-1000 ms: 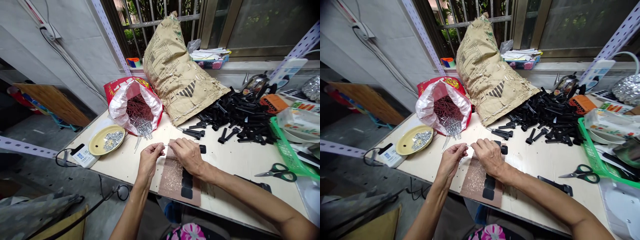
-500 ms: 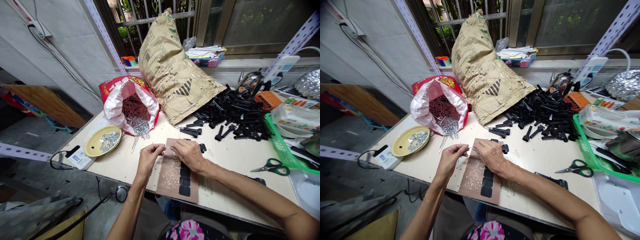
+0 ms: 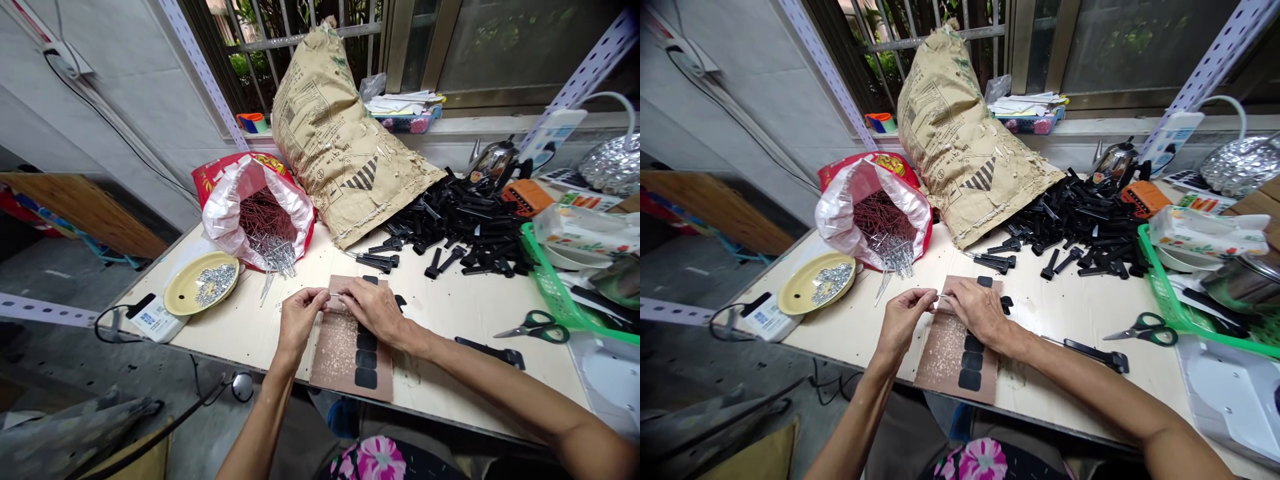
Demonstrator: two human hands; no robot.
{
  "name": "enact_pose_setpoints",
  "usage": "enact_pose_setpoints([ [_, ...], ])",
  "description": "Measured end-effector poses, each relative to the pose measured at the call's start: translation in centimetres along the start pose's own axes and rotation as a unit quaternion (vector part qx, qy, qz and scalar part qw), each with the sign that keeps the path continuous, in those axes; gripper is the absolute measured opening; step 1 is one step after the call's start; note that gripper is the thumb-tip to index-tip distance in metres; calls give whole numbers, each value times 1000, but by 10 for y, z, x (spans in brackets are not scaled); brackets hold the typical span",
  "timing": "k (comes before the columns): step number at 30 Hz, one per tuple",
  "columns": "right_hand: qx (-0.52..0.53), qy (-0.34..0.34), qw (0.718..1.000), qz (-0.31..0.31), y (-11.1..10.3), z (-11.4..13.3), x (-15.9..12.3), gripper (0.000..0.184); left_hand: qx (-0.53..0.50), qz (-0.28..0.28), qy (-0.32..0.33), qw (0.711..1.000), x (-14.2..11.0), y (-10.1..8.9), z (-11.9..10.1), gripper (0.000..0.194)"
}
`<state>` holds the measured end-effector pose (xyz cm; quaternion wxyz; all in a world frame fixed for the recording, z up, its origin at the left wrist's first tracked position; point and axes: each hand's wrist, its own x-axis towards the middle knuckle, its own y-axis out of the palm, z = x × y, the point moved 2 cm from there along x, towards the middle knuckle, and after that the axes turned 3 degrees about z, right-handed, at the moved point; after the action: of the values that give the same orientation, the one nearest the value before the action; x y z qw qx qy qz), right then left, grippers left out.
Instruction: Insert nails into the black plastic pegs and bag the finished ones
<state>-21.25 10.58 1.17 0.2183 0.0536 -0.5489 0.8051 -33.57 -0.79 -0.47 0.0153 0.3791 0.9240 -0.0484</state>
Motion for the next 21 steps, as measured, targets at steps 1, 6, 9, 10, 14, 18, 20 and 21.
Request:
enact_pose_setpoints([
  [1, -1, -8, 1000, -3, 0, -1, -1, 20, 2, 4, -4, 1000, 0, 0, 0, 24],
  [6, 24, 8, 1000, 16, 5, -6, -4, 24, 30, 9, -8, 999, -1, 3, -1, 25],
  [9, 108, 23, 994, 27, 5, -8, -6, 19, 46, 20, -13, 999, -1, 6, -2, 26],
  [10, 124, 23, 992, 26, 4, -10, -8, 19, 54, 33, -17, 998, -1, 7, -2, 27],
  [14, 101, 36, 994, 22, -6, -29, -21, 19, 107, 81, 9, 991, -5, 9, -4, 40],
  [18, 19, 56, 998, 19, -15, -63, -32, 20, 271, 83, 109, 953, -20, 11, 6, 39],
  [20, -28, 55, 998, 23, -16, -77, -31, 23, 356, 95, 159, 916, -30, 14, 20, 40],
  [21, -49, 55, 997, 25, -16, -83, -29, 24, 389, 103, 179, 898, -34, 17, 28, 43],
])
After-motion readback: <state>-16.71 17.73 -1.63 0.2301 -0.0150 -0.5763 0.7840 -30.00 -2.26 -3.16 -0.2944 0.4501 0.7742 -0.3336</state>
